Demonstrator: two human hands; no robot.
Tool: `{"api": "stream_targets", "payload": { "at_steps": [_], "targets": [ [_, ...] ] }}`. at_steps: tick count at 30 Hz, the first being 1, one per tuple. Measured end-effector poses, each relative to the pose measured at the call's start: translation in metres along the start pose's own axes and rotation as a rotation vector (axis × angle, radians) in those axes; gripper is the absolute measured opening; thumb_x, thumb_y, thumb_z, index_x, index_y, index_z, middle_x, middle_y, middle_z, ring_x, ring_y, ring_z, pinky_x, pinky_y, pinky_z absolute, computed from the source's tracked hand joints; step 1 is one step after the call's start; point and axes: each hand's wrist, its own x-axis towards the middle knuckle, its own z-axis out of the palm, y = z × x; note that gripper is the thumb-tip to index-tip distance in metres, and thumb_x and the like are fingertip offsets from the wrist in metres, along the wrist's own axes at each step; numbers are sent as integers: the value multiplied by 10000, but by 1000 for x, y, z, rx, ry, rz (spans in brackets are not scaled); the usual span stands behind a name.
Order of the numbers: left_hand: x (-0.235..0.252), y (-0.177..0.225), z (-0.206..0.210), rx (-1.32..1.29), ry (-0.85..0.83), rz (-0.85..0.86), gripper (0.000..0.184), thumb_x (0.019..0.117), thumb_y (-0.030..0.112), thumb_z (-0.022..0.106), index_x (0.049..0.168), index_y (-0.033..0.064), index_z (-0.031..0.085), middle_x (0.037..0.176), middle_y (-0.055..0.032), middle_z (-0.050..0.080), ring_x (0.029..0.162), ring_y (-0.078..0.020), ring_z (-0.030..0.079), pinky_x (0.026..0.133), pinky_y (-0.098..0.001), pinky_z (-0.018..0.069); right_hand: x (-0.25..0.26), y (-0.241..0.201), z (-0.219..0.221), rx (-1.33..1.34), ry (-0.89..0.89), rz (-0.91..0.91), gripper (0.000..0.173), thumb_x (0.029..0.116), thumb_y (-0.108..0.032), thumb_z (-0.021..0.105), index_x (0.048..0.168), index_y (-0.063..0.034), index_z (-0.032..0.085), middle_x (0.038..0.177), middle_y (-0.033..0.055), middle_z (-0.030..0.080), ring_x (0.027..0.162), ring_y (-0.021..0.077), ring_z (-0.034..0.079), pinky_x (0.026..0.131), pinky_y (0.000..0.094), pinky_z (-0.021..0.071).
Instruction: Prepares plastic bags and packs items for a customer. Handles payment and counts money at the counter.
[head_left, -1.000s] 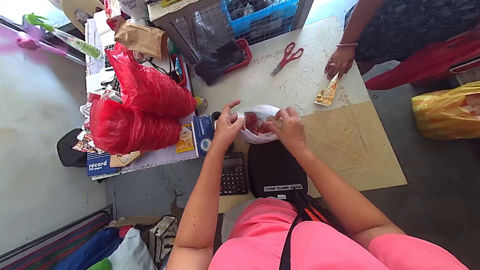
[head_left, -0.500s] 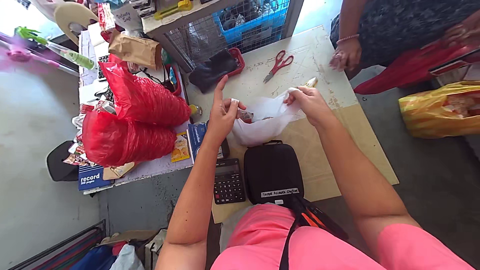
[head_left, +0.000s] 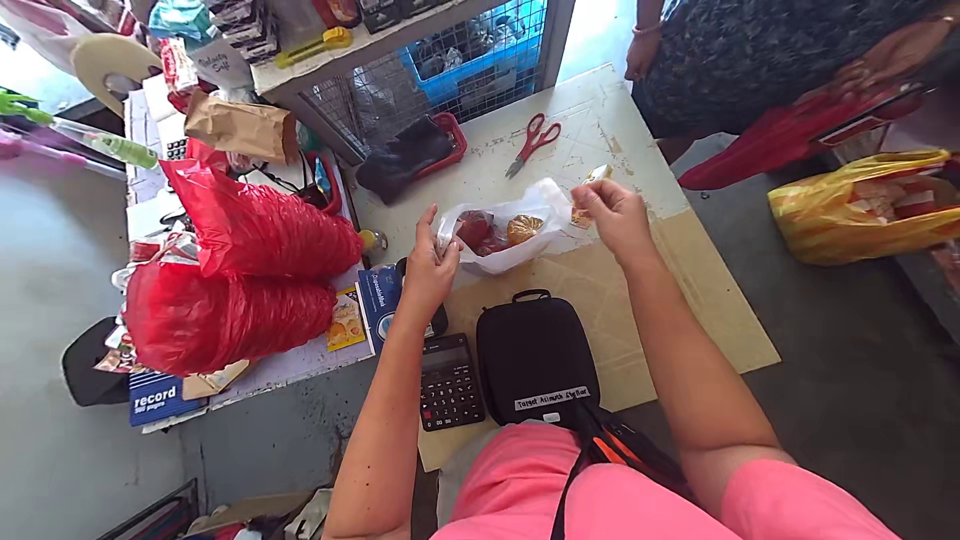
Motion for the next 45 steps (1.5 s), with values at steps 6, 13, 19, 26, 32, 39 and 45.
{"api": "stream_targets", "payload": {
  "at_steps": [6, 13, 19, 26, 32, 39, 45],
  "targets": [
    [4, -13, 3, 6, -2, -71, 641, 1032, 184, 606, 1587, 151, 287, 1044, -136, 698, 814, -223, 672, 753, -425, 569, 47, 98, -4, -76, 298, 331, 461, 999, -170, 632, 1394, 41, 521, 1337, 263, 604, 1227, 370, 610, 1052, 515, 482],
    [-4, -19, -6, -11, 77, -36, 702, 998, 184, 655, 1586, 84, 284, 1432, -179, 551, 1252, -269, 597, 1037, -460, 507, 80, 134, 15, -278, 252, 636, 935, 836, -581, 783, 1403, 105, 500, 1463, 364, 452, 1398, 483, 430, 1132, 617, 371],
    [-44, -19, -21, -61, 195, -9, 633, 999, 177, 629, 1564, 85, 359, 1538, -148, 469, 1296, -241, 579, 1048, -414, 515, 75, 144, 15, -183, 181, 613, 529, 933, -276, 749, 1318, 62, 615, 1330, 312, 600, 1297, 443, 550, 1090, 622, 407],
    [-138, -44, -4, -410, 40, -164, 433, 1027, 199, 616, 1418, 23, 560, 1315, -130, 664, 1179, -235, 667, 1013, -405, 568, -96, 57, 37, 266, 20, 155, 452, 951, -275, 732, 1267, 4, 569, 1061, 131, 693, 916, 213, 710, 832, 443, 616],
    [-234, -68, 38, -804, -113, -477, 376, 965, 163, 698, 1239, -74, 597, 1096, -124, 733, 1027, -178, 710, 972, -364, 576, -249, 5, 110, 304, -813, 67, 330, 907, -243, 771, 1119, -14, 662, 968, 62, 728, 876, 131, 712, 810, 348, 614],
    [-316, -121, -28, -817, 512, -550, 231, 985, 39, 647, 1172, -88, 599, 979, -146, 747, 872, -226, 744, 821, -415, 631, -291, 26, 156, -85, -729, 65, 283, 1057, -244, 540, 1175, -23, 673, 1049, 99, 737, 950, 163, 727, 912, 349, 594],
    [-409, -183, -107, -702, 805, -529, 231, 984, 30, 645, 1180, -71, 577, 950, -119, 734, 829, -193, 736, 783, -398, 635, -352, 51, 180, -553, -873, -108, 318, 1057, -135, 452, 1256, -9, 666, 1257, 200, 662, 1187, 332, 643, 1042, 486, 499]
  ]
}}
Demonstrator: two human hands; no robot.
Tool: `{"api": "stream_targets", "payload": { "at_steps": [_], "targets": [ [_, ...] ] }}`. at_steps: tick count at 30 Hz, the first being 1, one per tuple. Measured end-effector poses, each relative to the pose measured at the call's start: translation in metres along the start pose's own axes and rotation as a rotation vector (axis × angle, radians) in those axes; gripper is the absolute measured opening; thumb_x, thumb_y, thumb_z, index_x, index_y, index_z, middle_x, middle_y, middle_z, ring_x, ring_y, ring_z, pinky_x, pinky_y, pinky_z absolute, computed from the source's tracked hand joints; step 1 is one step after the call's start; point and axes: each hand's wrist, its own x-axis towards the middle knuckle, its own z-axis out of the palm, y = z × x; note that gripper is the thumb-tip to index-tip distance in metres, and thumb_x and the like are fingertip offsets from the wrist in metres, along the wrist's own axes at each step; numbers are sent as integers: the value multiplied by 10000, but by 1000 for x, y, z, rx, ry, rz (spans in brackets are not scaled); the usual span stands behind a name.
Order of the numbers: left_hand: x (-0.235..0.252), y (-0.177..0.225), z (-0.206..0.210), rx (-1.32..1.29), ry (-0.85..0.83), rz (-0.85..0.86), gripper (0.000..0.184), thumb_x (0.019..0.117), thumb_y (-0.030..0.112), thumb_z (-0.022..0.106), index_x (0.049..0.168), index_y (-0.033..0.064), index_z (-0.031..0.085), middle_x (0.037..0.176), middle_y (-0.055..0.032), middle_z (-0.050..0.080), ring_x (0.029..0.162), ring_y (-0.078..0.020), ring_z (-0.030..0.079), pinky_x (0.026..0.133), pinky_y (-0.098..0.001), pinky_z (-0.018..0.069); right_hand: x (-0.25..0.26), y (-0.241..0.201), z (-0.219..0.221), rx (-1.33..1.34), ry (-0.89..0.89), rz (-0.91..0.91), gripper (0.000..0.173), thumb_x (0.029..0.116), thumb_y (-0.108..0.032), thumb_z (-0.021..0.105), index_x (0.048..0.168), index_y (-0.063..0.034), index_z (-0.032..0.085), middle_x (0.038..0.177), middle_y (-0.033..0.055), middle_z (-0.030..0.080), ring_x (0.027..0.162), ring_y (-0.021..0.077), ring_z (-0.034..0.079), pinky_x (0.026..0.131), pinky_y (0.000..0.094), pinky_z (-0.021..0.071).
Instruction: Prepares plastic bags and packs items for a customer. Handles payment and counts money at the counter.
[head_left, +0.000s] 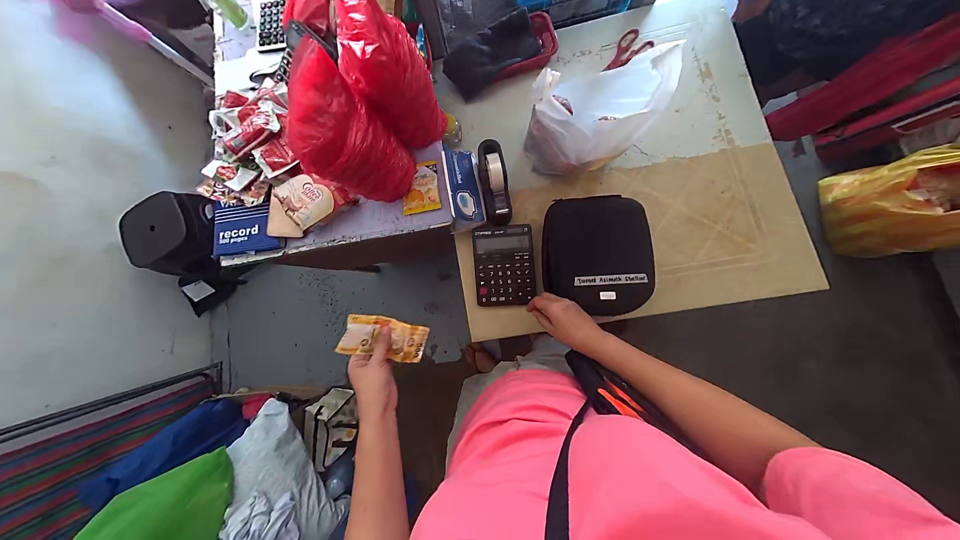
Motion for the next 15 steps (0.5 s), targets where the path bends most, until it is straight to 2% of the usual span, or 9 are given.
{"api": "stream_targets", "payload": {
  "at_steps": [2, 6, 9, 12, 15],
  "targets": [
    [-2, -6, -32, 3, 41, 10, 233, 987, 26, 636, 1191, -62, 567, 958, -109, 727, 833, -179, 733, 788, -389, 635, 0, -3, 6, -95, -10, 117, 346, 1052, -70, 407, 1306, 2, 632, 1358, 219, 611, 1263, 372, 602, 1070, 526, 480],
    [-12, -27, -73, -11, 70, -33, 238, 983, 12, 635, 1201, -56, 567, 982, -112, 722, 849, -181, 732, 785, -392, 634, 3, -8, 19, -145, 181, 270, 357, 1072, -42, 384, 1372, 8, 572, 1376, 236, 592, 1225, 393, 628, 1029, 530, 512],
    [-18, -39, -86, -5, 40, -71, 224, 979, 6, 641, 1185, -61, 584, 972, -112, 727, 845, -178, 731, 788, -382, 633, 8, -3, 39, -175, 261, 239, 427, 1047, 6, 408, 1454, -35, 531, 1421, 230, 558, 1285, 382, 590, 1059, 510, 502],
    [-22, -44, -93, 7, 6, -83, 227, 969, -1, 651, 1177, -64, 583, 965, -109, 728, 840, -171, 731, 793, -372, 631, 12, 0, 54, -153, 304, 211, 448, 1027, 39, 431, 1455, -38, 543, 1438, 252, 531, 1328, 406, 543, 1095, 524, 468],
    [-22, -44, -100, 31, -29, -72, 238, 964, -6, 654, 1182, -68, 580, 966, -110, 729, 844, -167, 732, 797, -361, 630, 15, 0, 64, -162, 350, 231, 459, 1013, 51, 463, 1451, -48, 553, 1410, 273, 535, 1306, 430, 547, 1077, 549, 471]
  ]
}}
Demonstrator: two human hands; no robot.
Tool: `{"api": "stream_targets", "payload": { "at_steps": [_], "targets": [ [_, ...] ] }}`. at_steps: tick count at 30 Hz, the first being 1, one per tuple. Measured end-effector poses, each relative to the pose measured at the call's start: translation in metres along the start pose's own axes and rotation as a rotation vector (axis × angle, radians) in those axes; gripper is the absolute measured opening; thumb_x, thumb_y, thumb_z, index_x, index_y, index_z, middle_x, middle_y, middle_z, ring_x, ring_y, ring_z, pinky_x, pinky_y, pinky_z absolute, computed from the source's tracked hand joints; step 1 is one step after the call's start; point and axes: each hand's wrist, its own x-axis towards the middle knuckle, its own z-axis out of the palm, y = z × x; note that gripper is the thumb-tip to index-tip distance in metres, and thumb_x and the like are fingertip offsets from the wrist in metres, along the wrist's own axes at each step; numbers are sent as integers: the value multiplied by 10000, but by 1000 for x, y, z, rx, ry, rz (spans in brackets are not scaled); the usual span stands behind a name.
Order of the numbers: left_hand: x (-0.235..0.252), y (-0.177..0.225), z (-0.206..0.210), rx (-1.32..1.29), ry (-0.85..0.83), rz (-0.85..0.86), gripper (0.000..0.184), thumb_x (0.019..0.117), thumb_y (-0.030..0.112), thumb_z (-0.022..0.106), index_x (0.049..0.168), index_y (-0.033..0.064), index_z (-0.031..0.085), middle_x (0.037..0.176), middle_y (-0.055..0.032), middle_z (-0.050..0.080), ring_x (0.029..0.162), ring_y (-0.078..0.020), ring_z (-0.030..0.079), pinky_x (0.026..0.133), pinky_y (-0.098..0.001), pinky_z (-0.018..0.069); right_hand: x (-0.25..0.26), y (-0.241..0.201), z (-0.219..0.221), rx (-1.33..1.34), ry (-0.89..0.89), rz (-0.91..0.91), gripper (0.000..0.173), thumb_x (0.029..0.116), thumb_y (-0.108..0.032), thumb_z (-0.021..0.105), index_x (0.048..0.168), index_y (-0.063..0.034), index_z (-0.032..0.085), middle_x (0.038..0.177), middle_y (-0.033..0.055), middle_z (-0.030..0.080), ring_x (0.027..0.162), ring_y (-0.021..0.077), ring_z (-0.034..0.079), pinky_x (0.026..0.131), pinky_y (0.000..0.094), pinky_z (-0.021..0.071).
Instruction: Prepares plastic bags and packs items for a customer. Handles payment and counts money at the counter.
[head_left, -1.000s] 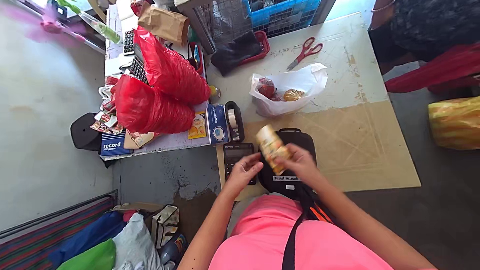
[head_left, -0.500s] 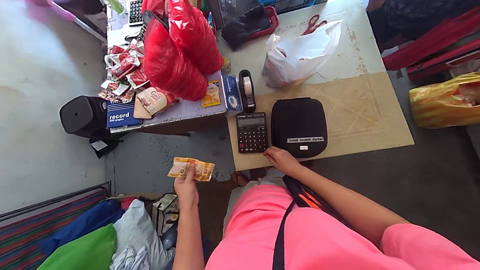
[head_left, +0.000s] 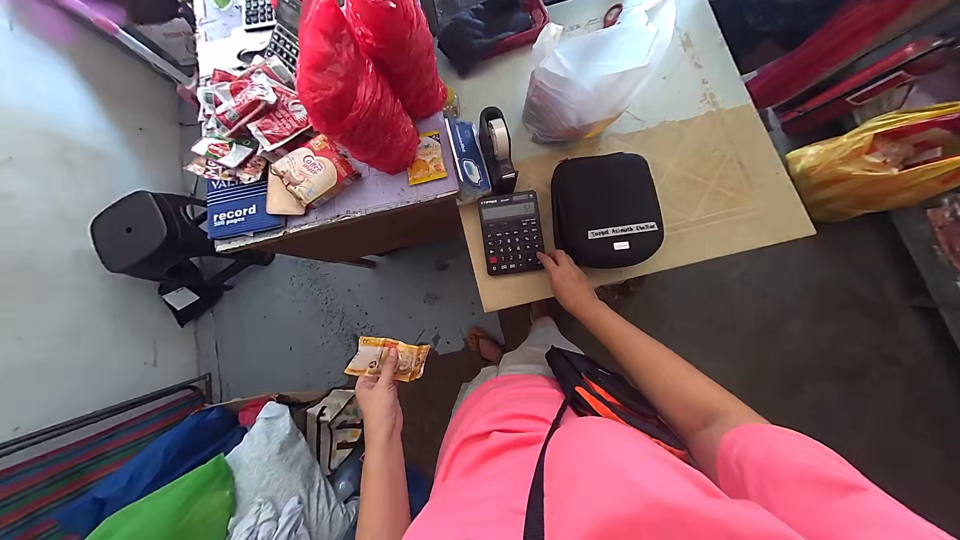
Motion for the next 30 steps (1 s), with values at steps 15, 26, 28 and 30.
{"api": "stream_targets", "payload": {
  "at_steps": [15, 26, 28, 30],
  "targets": [
    [3, -2, -29, 30, -50, 1, 246, 947, -31, 665, 1177, -69, 586, 979, -113, 736, 865, -165, 734, 823, -347, 626, 20, -45, 18, -121, 13, -5, 507, 994, -34, 575, 1472, -204, 577, 1270, 288, 577, 1162, 454, 601, 976, 581, 506],
    [6, -5, -45, 48, -33, -25, 253, 952, -17, 668, 1187, -64, 584, 984, -116, 732, 864, -170, 734, 809, -355, 630, 1, -63, 42, -179, -98, -127, 553, 1014, -31, 511, 1520, -254, 515, 1302, 269, 584, 1191, 434, 599, 989, 558, 496],
    [6, -4, -46, 66, -39, -22, 255, 958, -12, 660, 1193, -63, 577, 987, -110, 729, 866, -165, 731, 808, -355, 628, 2, -59, 39, -124, -13, -88, 511, 1005, -45, 531, 1494, -192, 543, 1253, 276, 604, 1144, 449, 617, 946, 580, 511],
    [7, -5, -48, 73, -49, -21, 254, 959, 1, 667, 1190, -59, 581, 979, -104, 731, 856, -160, 730, 798, -352, 628, 4, -55, 36, -112, 5, -20, 517, 1009, -62, 538, 1513, -175, 516, 1268, 286, 598, 1151, 455, 617, 946, 583, 514]
  ]
}}
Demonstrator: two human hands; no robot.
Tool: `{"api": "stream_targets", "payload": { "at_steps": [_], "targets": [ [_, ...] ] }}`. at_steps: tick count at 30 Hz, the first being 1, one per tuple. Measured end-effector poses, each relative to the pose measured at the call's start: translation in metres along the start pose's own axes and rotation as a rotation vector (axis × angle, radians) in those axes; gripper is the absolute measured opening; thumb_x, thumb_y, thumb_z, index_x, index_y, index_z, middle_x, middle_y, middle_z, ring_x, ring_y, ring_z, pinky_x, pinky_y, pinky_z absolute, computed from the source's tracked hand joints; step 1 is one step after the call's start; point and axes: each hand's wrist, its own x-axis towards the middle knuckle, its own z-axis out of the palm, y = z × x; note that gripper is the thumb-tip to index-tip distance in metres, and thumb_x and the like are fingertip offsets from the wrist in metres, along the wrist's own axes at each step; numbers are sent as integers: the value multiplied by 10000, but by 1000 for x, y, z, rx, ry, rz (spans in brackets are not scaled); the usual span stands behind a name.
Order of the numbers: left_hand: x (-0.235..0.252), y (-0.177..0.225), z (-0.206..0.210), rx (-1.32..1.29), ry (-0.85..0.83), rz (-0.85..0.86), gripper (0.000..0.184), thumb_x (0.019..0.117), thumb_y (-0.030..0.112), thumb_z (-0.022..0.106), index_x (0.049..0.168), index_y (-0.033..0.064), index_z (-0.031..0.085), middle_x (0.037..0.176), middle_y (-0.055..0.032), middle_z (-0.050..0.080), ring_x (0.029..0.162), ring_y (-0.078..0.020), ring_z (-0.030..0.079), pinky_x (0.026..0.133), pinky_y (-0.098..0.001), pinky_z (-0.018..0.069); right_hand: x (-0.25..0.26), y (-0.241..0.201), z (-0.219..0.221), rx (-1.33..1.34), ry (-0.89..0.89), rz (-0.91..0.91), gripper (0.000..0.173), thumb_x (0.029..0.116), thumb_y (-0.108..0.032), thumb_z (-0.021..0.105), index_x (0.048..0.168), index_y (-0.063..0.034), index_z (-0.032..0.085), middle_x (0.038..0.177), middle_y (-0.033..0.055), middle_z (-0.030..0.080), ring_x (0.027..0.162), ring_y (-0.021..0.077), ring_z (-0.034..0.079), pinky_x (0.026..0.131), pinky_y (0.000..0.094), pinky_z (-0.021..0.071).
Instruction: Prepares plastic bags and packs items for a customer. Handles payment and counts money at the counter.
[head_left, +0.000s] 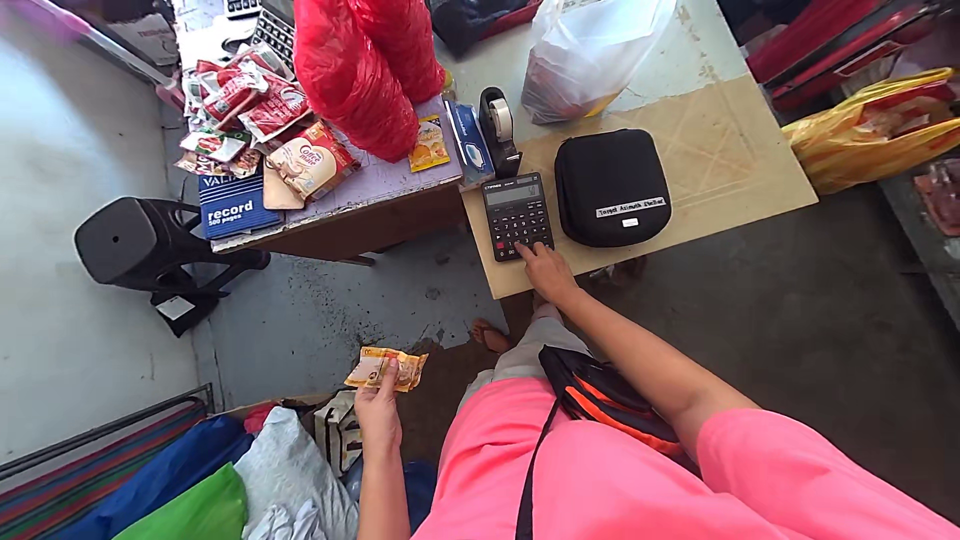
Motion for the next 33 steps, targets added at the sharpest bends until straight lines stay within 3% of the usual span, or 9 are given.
{"api": "stream_targets", "payload": {
  "at_steps": [3, 9, 12, 15, 19, 25, 27, 30, 33],
  "targets": [
    [2, -1, -3, 0, -10, 7, 238, 957, -5, 667, 1177, -56, 594, 956, -103, 737, 834, -161, 733, 790, -348, 631, -1, 6, -4, 13, -34, 54, 545, 1015, -83, 533, 1539, -223, 490, 1284, 280, 587, 1142, 439, 623, 945, 565, 523],
    [9, 0, -3, 6, -7, -5, 233, 958, -1, 667, 1173, -59, 598, 965, -109, 735, 845, -167, 731, 796, -355, 628, -19, 29, -14, 51, 143, 146, 350, 1018, -79, 534, 1348, -44, 646, 1229, 263, 613, 1103, 424, 647, 922, 550, 549],
    [14, 5, 4, 13, -7, -14, 244, 956, 0, 669, 1182, -56, 594, 980, -104, 731, 859, -157, 728, 805, -348, 625, -22, 35, -22, 48, 36, 199, 403, 1016, -88, 531, 1410, -91, 618, 1265, 270, 598, 1142, 425, 626, 951, 553, 528],
    [19, 12, 15, 1, -5, -13, 252, 950, -5, 675, 1183, -55, 592, 981, -102, 733, 859, -153, 730, 806, -351, 628, -16, 19, -34, 96, 3, 140, 315, 1006, -100, 542, 1279, -40, 687, 1258, 256, 598, 1145, 404, 627, 973, 528, 529],
    [17, 25, 31, -20, -14, -29, 242, 949, -17, 671, 1173, -69, 594, 977, -112, 733, 850, -165, 730, 807, -353, 628, -2, -31, -44, 397, -304, -132, 300, 1029, -194, 534, 1223, -40, 703, 1251, 202, 641, 1137, 312, 647, 1019, 475, 520],
    [13, 41, 43, -128, -56, -63, 216, 941, -30, 671, 1139, -92, 610, 953, -133, 739, 851, -181, 732, 814, -368, 628, 11, -152, -47, 698, -848, -518, 516, 994, -290, 682, 1399, 6, 563, 1357, 201, 618, 1235, 294, 621, 1072, 476, 487],
    [18, 49, 34, -215, -43, -93, 192, 942, -22, 670, 1116, -92, 628, 955, -151, 737, 852, -192, 728, 820, -369, 620, 15, -195, -43, 680, -934, -574, 470, 987, -269, 698, 1338, 24, 592, 1270, 203, 659, 1162, 281, 658, 1045, 467, 508],
    [38, 59, -2, -341, -1, -109, 194, 927, -32, 690, 1109, -89, 654, 973, -173, 741, 858, -221, 731, 827, -388, 618, 31, -254, -20, 599, -958, -670, 314, 991, -233, 682, 1136, 45, 660, 1012, 187, 704, 938, 268, 692, 894, 482, 542],
    [70, 64, -63, -379, 100, -62, 212, 896, -54, 710, 1100, -87, 660, 978, -174, 747, 865, -234, 738, 828, -409, 624, 52, -315, 5, 520, -947, -731, 322, 1000, -282, 675, 1068, 32, 669, 930, 165, 695, 869, 255, 684, 839, 482, 543]
  ]
}}
